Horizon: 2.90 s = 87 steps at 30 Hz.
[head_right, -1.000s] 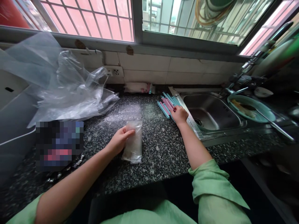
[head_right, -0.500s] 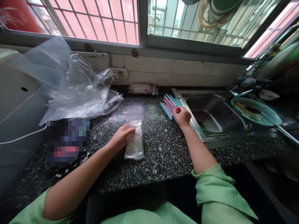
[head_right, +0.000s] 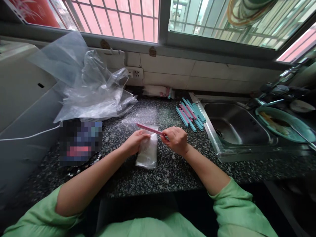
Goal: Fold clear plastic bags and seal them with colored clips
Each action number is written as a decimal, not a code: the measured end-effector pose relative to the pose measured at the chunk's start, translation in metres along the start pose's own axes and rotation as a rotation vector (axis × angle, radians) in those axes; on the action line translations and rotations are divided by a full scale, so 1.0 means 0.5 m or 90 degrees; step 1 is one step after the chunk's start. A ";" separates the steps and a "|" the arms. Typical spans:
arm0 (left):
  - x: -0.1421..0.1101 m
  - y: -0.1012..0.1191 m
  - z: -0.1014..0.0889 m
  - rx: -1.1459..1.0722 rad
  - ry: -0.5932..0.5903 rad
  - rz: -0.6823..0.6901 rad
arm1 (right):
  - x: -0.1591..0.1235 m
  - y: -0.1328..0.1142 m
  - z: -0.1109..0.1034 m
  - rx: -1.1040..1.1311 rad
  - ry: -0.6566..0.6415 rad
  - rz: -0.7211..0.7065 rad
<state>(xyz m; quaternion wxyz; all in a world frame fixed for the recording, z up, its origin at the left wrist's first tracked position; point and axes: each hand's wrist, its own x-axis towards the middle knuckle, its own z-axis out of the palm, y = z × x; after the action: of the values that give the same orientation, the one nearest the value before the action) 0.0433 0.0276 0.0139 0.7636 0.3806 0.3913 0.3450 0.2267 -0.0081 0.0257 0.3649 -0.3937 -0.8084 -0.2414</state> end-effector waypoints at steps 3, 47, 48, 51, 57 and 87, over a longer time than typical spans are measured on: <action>-0.003 0.000 0.003 -0.011 0.014 -0.006 | -0.004 0.004 0.005 -0.043 -0.012 -0.050; -0.001 0.035 -0.059 0.040 -0.016 0.012 | -0.027 0.015 0.019 0.099 -0.162 0.132; -0.001 0.035 -0.058 0.030 -0.011 0.017 | -0.028 0.015 0.019 0.097 -0.163 0.131; -0.001 0.034 -0.054 -0.011 0.005 0.031 | -0.029 0.016 0.021 0.092 -0.167 0.121; 0.003 0.016 -0.053 0.085 0.050 0.073 | -0.031 0.014 0.025 0.096 -0.169 0.093; 0.005 -0.002 -0.050 0.148 0.107 0.156 | -0.048 0.012 0.038 0.194 -0.197 0.144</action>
<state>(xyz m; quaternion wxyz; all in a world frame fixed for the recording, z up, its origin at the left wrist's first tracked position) 0.0229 0.0370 0.0023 0.6313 0.4809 0.4416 0.4186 0.2343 -0.0027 -0.0040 0.3167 -0.4541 -0.8326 -0.0112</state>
